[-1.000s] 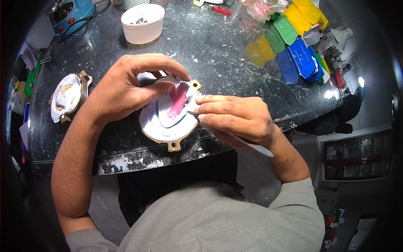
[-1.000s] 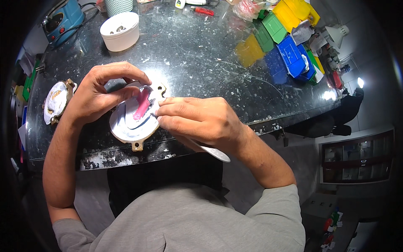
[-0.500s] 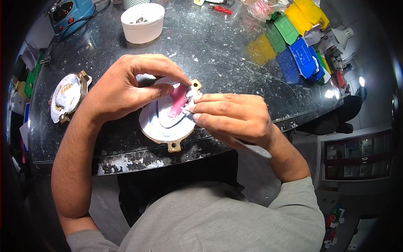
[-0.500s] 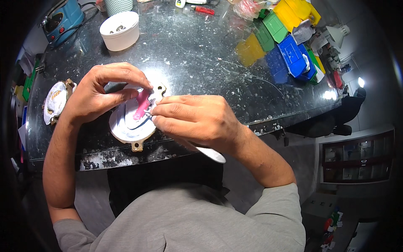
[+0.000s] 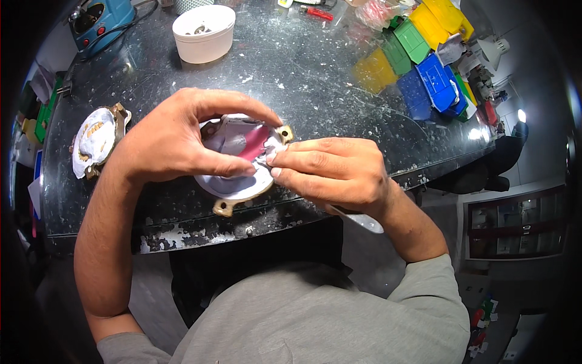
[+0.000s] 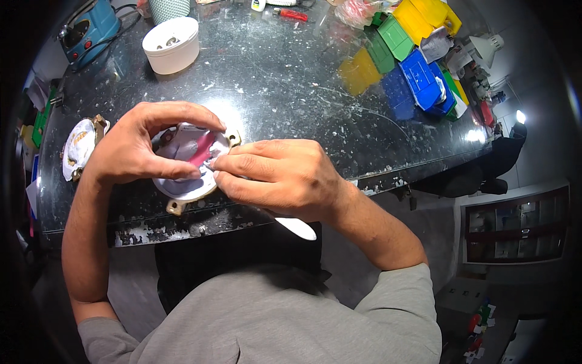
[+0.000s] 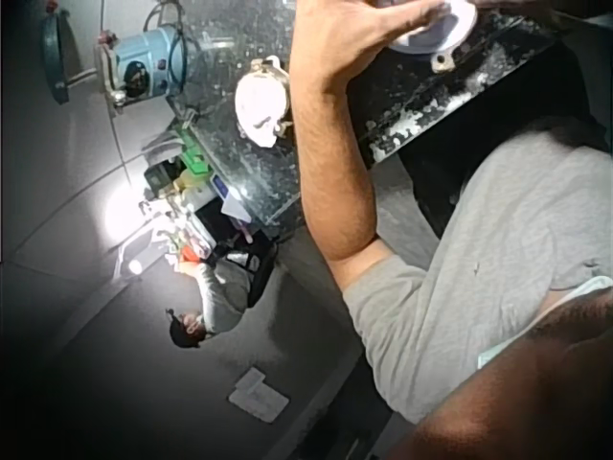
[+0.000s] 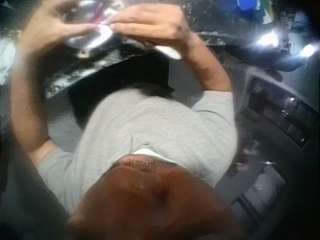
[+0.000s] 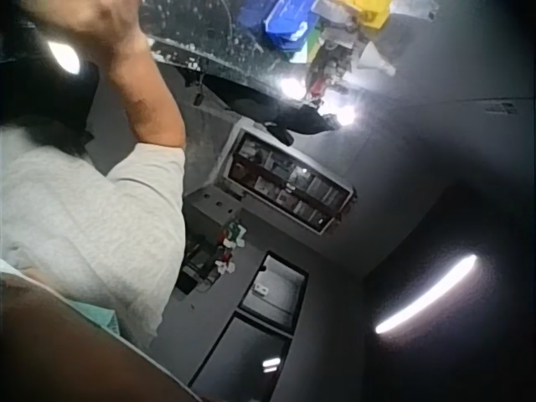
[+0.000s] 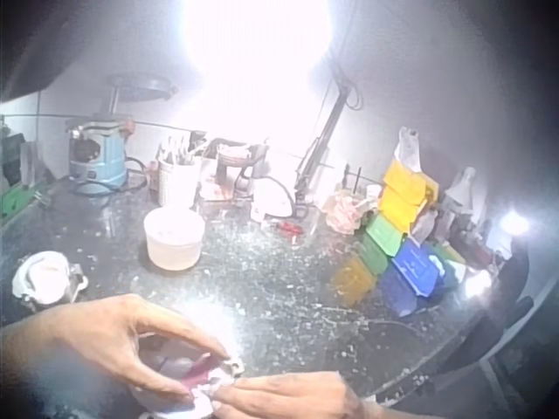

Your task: The person uses tweezers and a carving tool to refine dental models on a laboratory bench. They use the tools to scrape and remove small pieces of material from the edges of the models.

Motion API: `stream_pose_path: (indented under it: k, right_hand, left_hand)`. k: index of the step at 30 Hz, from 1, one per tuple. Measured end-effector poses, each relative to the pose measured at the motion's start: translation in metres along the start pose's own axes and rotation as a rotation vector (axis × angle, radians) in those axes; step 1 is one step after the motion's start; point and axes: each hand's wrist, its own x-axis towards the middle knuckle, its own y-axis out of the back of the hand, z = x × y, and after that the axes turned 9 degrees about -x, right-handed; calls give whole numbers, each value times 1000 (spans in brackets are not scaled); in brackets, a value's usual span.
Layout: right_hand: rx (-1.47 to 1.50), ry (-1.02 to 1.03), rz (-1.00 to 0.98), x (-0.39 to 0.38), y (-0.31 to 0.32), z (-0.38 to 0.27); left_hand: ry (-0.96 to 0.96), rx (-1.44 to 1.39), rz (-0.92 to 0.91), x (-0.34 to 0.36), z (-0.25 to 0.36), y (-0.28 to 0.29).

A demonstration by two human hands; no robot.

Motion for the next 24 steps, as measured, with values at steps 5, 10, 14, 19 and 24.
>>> stream_pose_path:
  k: [5, 10, 14, 19, 24]
  right_hand:
    - [-81, 55, 61, -1, -6, -4]
    - [-132, 74, 94, -2, -9, -5]
    - [-146, 61, 77, 2, -9, -6]
    - [-81, 46, 66, -1, -8, -2]
    - [79, -50, 125, -6, -1, -1]
  left_hand:
    - [41, -53, -47, -1, -2, 2]
    - [0, 28, -66, -2, -3, 4]
    - [-8, 35, -67, -3, -4, 4]
    - [52, -59, -67, -5, -1, 7]
    - [124, -138, -52, -6, 6, 9]
